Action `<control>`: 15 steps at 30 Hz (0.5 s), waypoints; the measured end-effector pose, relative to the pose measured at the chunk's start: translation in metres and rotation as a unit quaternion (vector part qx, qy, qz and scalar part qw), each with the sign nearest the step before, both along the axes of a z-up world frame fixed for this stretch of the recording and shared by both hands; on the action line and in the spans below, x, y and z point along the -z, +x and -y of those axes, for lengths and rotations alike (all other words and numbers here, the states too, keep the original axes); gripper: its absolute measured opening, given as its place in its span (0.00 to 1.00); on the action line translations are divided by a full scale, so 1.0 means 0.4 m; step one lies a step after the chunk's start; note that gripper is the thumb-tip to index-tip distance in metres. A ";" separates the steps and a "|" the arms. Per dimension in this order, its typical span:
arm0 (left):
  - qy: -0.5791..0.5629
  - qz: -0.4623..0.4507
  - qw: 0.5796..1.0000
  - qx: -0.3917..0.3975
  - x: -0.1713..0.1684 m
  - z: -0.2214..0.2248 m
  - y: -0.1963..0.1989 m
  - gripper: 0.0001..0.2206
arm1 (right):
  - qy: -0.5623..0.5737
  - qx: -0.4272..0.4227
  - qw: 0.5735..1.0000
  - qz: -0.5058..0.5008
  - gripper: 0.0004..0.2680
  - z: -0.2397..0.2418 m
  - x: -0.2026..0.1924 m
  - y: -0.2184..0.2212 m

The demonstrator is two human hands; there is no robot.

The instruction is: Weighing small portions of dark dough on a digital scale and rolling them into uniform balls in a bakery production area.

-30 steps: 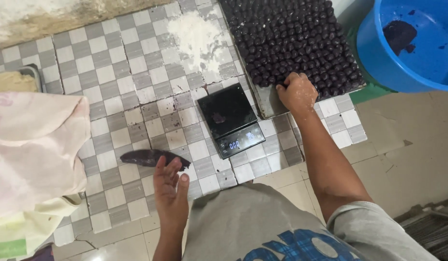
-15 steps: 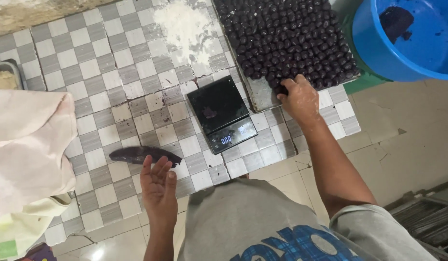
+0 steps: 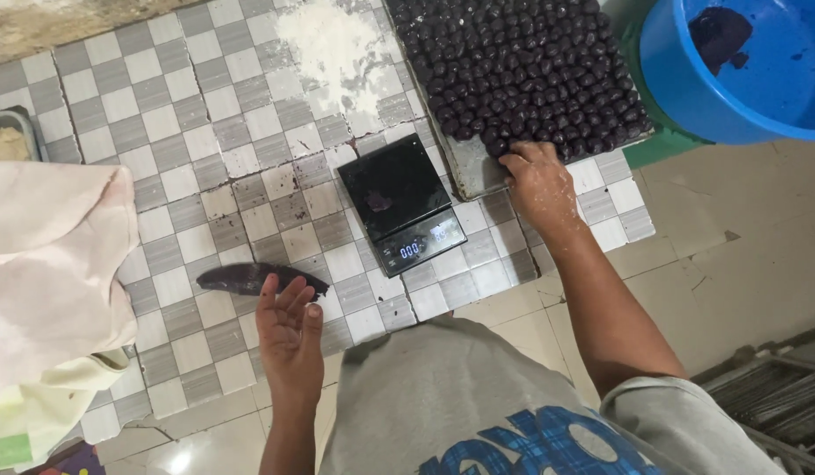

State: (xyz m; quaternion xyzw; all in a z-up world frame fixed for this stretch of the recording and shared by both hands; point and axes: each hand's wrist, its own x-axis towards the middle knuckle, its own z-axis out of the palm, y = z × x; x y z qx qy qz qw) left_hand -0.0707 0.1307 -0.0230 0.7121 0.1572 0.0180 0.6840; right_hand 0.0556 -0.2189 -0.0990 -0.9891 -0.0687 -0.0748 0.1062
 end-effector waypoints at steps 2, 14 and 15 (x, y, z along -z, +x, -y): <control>0.004 -0.006 1.000 -0.005 -0.013 -0.002 0.003 0.25 | 0.018 0.027 0.999 0.008 0.14 0.003 0.005 0.005; 0.145 -0.045 0.987 0.046 -0.015 -0.039 0.002 0.19 | 0.072 -0.131 0.971 -0.188 0.28 -0.361 -0.160 0.021; 0.146 -0.045 0.987 0.042 0.000 -0.053 0.009 0.19 | 0.072 -0.135 0.970 -0.188 0.28 -0.369 -0.090 0.033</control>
